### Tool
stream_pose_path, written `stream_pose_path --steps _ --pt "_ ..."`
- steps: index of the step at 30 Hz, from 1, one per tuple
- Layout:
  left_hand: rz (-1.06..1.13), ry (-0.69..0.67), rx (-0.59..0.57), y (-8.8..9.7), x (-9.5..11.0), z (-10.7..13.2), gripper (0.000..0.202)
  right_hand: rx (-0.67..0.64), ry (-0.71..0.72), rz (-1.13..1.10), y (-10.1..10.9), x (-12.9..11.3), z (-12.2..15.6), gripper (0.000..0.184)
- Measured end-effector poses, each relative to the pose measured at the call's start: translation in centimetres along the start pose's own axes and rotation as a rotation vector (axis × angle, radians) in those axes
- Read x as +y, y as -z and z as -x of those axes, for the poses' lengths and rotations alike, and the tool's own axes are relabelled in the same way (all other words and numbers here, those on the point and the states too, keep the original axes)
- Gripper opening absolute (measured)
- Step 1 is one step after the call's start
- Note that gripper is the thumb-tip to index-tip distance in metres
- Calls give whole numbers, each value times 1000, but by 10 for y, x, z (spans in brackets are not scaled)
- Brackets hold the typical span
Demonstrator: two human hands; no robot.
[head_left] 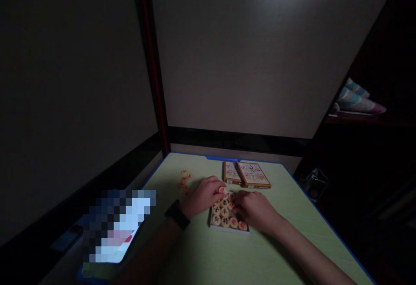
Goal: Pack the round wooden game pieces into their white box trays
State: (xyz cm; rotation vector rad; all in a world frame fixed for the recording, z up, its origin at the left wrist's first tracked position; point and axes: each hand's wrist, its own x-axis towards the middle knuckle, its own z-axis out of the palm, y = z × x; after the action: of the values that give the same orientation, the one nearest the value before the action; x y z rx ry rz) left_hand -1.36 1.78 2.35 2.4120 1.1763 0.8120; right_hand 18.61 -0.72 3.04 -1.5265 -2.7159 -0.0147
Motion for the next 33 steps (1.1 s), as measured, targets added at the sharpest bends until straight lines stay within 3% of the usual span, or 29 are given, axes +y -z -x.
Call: stream_pose_path --steps 9,13,17,20,23,28,33 --pt "104 24 29 0 6 -1 17 69 -9 -78 6 4 3 18" --pt "400 135 -13 -8 5 -2 17 213 20 -145 4 6 4 21" --pt "655 225 -36 -21 0 -4 29 293 147 -129 0 7 4 29" --pt "634 233 -30 -25 -4 -4 32 284 218 -106 1 10 5 29" --pt "523 207 -25 -20 -6 -3 33 239 182 -128 3 13 4 27" --pt "221 153 45 -8 -7 -3 15 152 175 -193 -1 16 1 25" --pt "147 115 115 -8 -10 -3 15 127 187 -217 -9 13 0 24"
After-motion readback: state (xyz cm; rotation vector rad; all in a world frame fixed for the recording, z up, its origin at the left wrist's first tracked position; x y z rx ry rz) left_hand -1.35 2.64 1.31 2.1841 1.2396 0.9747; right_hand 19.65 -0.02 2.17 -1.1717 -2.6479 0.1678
